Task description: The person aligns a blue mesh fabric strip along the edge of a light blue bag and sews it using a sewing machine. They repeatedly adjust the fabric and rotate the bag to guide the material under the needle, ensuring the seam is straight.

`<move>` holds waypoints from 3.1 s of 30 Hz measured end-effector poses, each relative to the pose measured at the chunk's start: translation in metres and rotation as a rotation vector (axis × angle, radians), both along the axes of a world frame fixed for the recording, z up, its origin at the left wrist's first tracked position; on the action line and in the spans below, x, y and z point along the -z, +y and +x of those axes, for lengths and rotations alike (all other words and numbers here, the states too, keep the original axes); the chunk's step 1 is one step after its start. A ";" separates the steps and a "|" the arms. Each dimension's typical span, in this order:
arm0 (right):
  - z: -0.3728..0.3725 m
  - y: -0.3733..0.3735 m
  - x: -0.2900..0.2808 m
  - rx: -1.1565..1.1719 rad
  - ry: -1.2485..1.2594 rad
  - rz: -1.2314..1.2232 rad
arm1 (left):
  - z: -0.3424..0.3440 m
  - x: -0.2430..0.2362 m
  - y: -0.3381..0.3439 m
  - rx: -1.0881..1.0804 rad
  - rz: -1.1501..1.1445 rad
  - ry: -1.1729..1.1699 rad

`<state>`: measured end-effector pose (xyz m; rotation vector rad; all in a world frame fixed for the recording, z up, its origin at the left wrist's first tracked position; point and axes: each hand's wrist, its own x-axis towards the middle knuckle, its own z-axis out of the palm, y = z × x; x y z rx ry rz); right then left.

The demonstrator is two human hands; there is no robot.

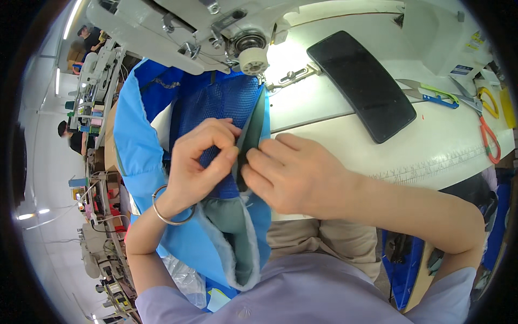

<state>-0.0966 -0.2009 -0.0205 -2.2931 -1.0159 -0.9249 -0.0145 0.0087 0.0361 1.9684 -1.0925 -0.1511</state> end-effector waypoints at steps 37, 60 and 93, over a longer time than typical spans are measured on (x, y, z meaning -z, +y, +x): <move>-0.015 0.023 0.011 0.042 0.060 0.126 | -0.005 -0.003 -0.010 0.012 0.125 -0.218; -0.032 0.006 -0.002 -0.041 0.105 -0.167 | -0.002 0.019 0.004 0.113 0.171 -0.265; -0.019 -0.012 -0.006 -0.148 0.042 -0.205 | -0.011 0.030 0.003 0.149 0.123 -0.445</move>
